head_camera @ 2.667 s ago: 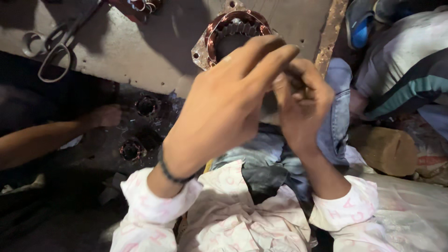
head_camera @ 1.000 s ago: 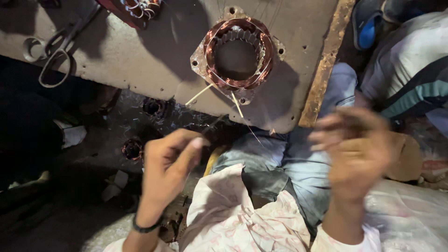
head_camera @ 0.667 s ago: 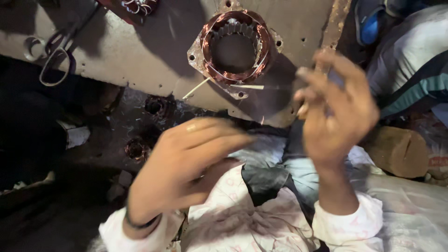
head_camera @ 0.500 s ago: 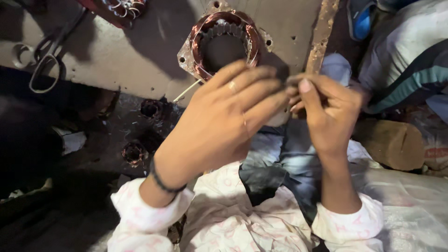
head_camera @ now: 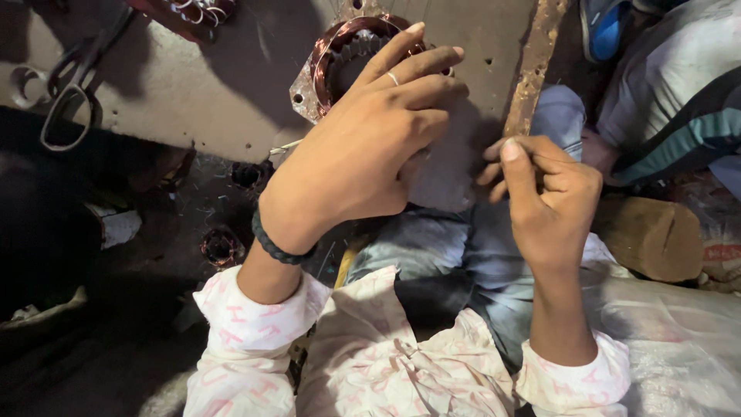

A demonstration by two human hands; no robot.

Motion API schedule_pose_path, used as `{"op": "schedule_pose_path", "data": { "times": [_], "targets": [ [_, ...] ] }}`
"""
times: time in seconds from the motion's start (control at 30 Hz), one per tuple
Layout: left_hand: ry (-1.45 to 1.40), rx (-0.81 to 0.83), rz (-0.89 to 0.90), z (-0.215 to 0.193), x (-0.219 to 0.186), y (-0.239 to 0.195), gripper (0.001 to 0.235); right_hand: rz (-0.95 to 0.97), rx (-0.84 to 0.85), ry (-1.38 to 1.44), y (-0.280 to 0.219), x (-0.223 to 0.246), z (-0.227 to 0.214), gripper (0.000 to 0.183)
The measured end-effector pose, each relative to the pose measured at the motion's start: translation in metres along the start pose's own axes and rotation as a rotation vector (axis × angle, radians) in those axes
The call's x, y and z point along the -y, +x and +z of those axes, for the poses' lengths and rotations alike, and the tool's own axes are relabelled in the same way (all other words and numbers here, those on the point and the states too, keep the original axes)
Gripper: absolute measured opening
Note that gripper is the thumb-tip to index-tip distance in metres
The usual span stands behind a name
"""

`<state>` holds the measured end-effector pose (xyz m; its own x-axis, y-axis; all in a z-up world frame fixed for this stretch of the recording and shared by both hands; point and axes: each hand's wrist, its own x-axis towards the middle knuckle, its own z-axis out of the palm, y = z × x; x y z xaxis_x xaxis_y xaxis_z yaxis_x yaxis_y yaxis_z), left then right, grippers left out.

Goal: The person is rewinding electric motor stators by hand, inserting copper wire coils into the slots and securing them with wooden sticks.

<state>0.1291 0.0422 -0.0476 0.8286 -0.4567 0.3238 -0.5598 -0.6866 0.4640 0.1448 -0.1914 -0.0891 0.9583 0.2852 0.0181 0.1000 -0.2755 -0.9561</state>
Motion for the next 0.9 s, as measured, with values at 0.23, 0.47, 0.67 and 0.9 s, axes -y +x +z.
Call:
{"op": "schedule_pose_path", "data": {
  "times": [0.23,0.47,0.67,0.9],
  "targets": [
    [-0.091,0.026,0.029,-0.003,0.006,0.000,0.012,-0.265,-0.110,-0.240,0.001,0.022,0.003,0.012],
    [-0.132,0.015,0.031,-0.002,0.009,0.000,0.028,-0.547,-0.023,-0.390,0.002,0.029,0.022,0.038],
    [-0.127,-0.039,0.054,0.002,0.010,-0.002,0.022,-0.568,-0.077,-0.454,0.003,0.002,0.021,0.020],
    [-0.083,-0.067,0.028,0.000,0.001,0.000,0.017,-0.452,-0.001,-0.338,0.005,0.008,0.017,0.016]
  ]
}}
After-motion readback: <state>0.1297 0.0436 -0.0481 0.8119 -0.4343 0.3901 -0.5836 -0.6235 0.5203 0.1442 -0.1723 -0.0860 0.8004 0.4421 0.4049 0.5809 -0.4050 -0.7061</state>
